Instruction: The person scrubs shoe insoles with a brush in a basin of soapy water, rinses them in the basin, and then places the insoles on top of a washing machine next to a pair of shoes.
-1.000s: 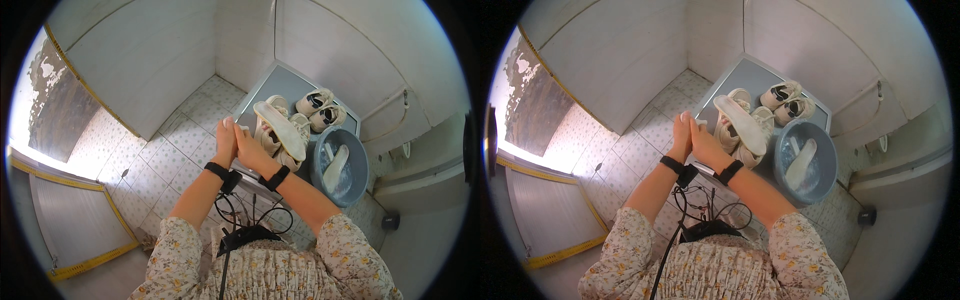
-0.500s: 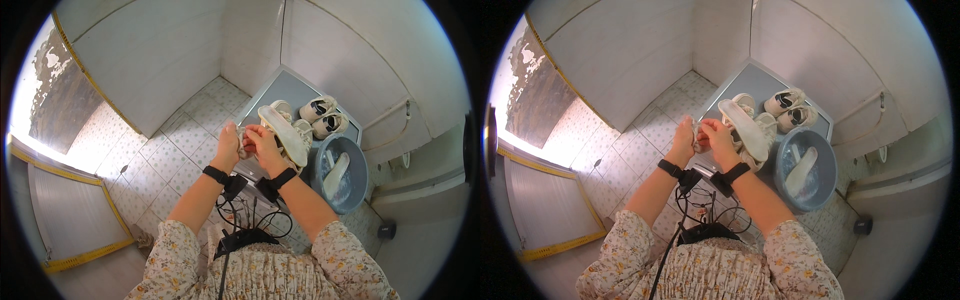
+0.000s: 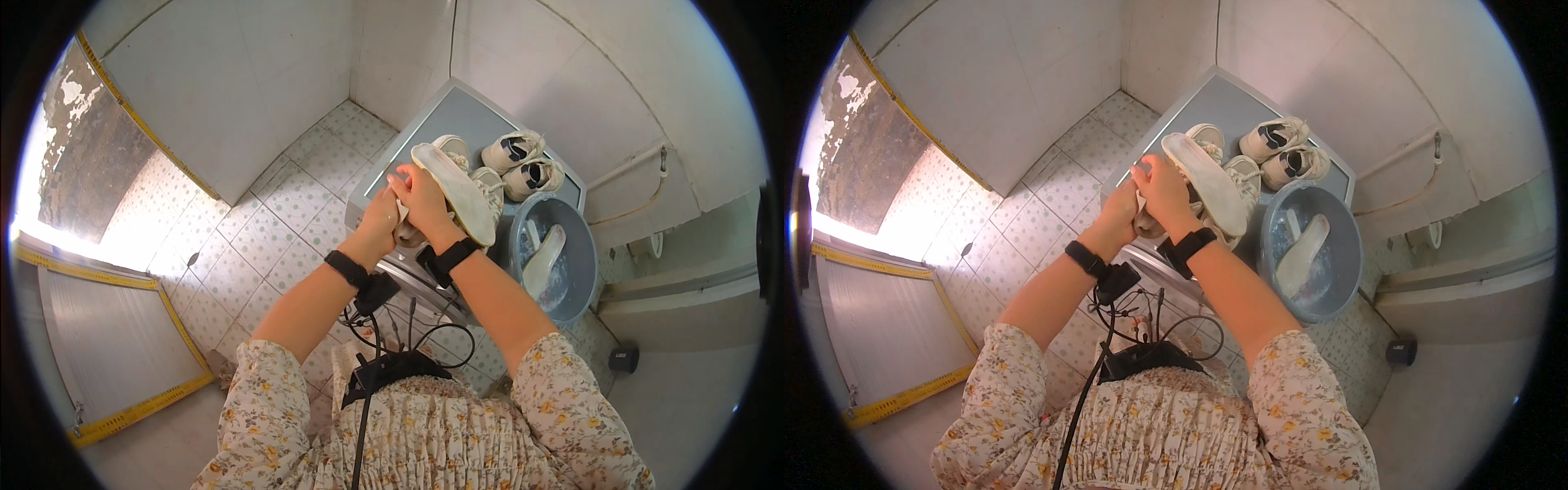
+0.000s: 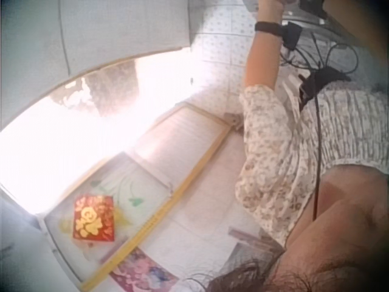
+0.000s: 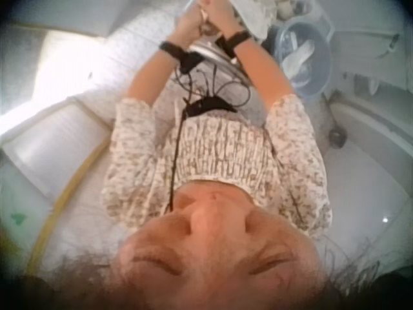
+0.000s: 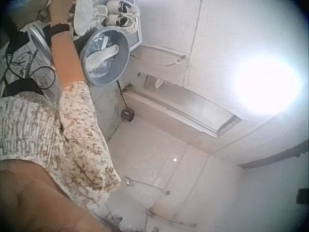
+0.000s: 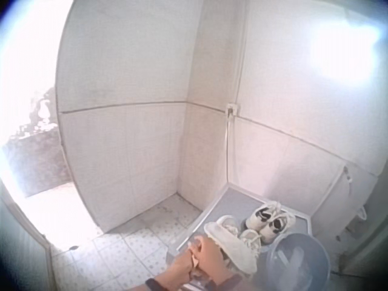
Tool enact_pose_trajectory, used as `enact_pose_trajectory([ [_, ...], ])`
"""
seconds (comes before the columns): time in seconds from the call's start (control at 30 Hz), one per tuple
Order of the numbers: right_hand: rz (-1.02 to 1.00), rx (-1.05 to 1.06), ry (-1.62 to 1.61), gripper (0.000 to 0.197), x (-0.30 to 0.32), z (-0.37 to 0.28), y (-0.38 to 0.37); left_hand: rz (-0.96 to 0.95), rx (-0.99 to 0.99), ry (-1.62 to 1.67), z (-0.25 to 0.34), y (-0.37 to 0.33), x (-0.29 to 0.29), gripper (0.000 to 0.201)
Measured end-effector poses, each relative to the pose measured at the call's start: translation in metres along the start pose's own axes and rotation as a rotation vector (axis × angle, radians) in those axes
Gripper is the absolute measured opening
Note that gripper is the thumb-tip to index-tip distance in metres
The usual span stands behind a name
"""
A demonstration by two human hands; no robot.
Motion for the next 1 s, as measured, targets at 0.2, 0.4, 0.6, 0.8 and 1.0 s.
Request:
enact_pose_trajectory([
  [0.2, 0.166, -0.047, -0.221, 0.037, 0.033, 0.047, -0.015, 0.269, -0.379, -0.631, 0.020, -0.033, 0.039, 0.028],
  [0.4, 0.380, -0.137, -0.181, 0.038, 0.083, 0.060, -0.023, 0.551, -1.077, -1.429, 0.068, 0.029, -0.021, 0.028],
  [0.6, 0.604, -0.111, 0.065, 0.038, 0.105, 0.056, -0.013, -0.074, -1.170, -1.278, 0.045, 0.093, -0.121, 0.008],
  [0.8, 0.587, -0.068, 0.048, 0.032, 0.110, 0.049, -0.006, 0.112, -0.848, -1.103, 0.031, 0.056, -0.059, 0.013],
  [1.0, 0.468, 0.044, 0.046, 0.032, 0.090, 0.006, -0.001, -0.179, -0.765, -0.970, 0.034, 0.099, -0.098, 0.017],
])
Point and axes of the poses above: each hand's wrist, its own y-axis away from the middle knuckle, its own x-axis out of the back of the hand, z = x × y, the point moved 6 cm from there along -y, towards the middle knuckle, and after that the axes turned 2 degrees about z, right-handed, at the moved point
